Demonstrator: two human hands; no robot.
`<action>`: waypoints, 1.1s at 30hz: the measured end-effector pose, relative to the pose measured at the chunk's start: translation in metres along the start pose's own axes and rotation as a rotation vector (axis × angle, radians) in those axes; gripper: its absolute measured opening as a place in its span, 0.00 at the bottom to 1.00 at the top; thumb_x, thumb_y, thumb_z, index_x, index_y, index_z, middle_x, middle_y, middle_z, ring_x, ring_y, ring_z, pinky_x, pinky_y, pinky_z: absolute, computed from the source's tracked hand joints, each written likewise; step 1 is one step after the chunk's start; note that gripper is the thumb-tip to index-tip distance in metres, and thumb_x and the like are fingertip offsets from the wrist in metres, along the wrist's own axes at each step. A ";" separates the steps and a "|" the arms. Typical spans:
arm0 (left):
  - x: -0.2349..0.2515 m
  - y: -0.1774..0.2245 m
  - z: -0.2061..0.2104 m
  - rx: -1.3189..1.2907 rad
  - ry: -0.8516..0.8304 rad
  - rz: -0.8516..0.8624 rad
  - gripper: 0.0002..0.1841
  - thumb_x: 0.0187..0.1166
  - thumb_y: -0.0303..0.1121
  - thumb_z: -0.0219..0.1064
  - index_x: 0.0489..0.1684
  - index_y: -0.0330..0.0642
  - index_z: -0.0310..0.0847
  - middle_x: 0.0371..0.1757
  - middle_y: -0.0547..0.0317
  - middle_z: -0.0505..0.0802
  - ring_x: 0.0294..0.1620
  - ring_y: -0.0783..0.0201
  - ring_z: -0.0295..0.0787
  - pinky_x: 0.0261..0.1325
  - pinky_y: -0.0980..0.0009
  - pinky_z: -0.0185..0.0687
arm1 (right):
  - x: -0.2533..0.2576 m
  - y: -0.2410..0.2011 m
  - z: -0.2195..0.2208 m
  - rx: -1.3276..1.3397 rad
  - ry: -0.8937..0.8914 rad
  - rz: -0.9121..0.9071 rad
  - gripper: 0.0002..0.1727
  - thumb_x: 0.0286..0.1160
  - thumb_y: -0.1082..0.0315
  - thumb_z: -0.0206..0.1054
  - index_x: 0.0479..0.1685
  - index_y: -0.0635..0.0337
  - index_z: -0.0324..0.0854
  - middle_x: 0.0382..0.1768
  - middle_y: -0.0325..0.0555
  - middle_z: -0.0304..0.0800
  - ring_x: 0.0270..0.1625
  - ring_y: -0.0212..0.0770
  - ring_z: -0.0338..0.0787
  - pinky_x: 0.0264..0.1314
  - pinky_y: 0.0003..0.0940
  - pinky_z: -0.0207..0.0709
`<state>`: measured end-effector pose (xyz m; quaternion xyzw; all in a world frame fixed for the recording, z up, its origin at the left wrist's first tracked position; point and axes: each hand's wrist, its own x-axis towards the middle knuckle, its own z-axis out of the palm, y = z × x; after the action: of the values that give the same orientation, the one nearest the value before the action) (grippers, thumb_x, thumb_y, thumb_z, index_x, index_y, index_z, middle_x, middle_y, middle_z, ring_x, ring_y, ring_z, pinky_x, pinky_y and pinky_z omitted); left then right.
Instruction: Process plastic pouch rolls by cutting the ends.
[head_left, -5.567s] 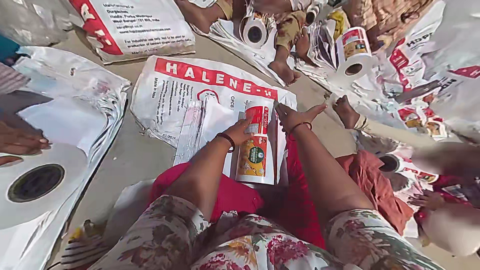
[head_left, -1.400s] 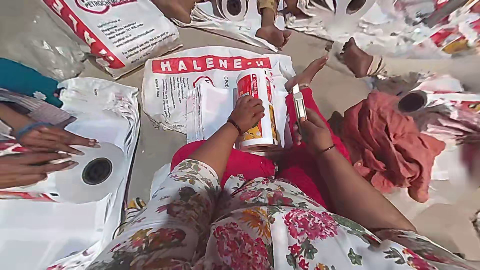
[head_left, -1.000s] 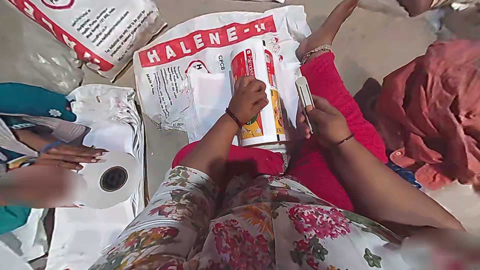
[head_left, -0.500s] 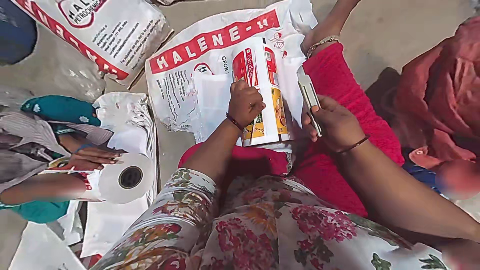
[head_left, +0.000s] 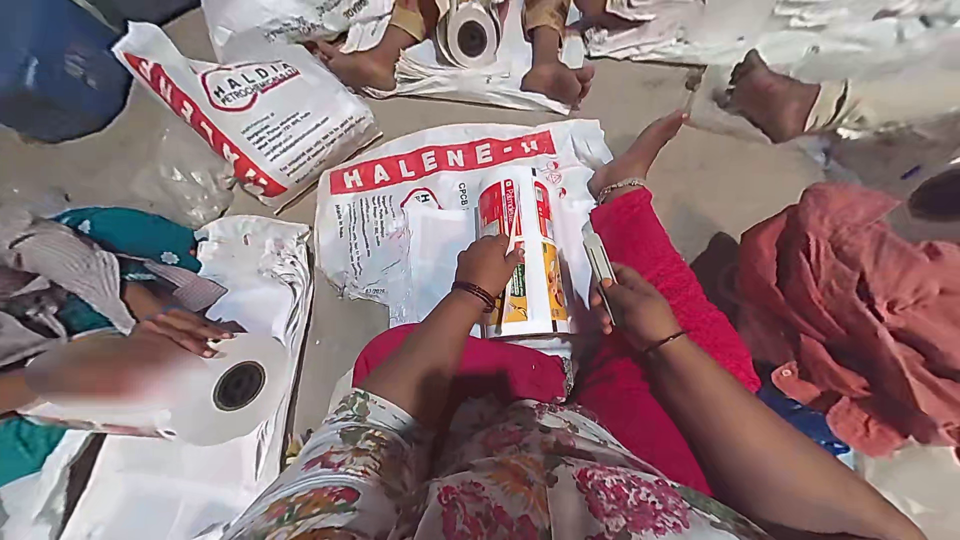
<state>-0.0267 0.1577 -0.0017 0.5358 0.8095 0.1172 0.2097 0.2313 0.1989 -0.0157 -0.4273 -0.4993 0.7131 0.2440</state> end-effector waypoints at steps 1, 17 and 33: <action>0.001 -0.001 -0.003 -0.011 -0.032 0.010 0.22 0.91 0.47 0.57 0.51 0.33 0.85 0.53 0.38 0.91 0.60 0.40 0.89 0.63 0.37 0.80 | 0.002 0.000 0.001 -0.015 0.008 0.005 0.19 0.94 0.67 0.46 0.79 0.56 0.64 0.28 0.43 0.83 0.17 0.33 0.79 0.18 0.27 0.77; 0.020 -0.058 -0.036 -0.410 -0.161 0.143 0.17 0.85 0.36 0.65 0.37 0.27 0.84 0.42 0.34 0.90 0.51 0.40 0.87 0.61 0.38 0.76 | 0.041 -0.060 0.052 -0.921 0.121 -0.039 0.30 0.94 0.64 0.51 0.94 0.49 0.52 0.47 0.54 0.92 0.28 0.42 0.86 0.35 0.44 0.82; 0.027 -0.069 -0.033 -0.470 -0.192 0.227 0.16 0.87 0.35 0.62 0.37 0.27 0.84 0.43 0.34 0.89 0.52 0.41 0.87 0.61 0.39 0.76 | 0.149 -0.126 0.125 -1.348 0.067 0.049 0.26 0.94 0.61 0.50 0.90 0.46 0.65 0.53 0.61 0.91 0.40 0.55 0.92 0.46 0.56 0.85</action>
<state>-0.1082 0.1564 -0.0066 0.5684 0.6712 0.2735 0.3895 0.0381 0.2994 0.0634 -0.5193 -0.8174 0.2373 -0.0769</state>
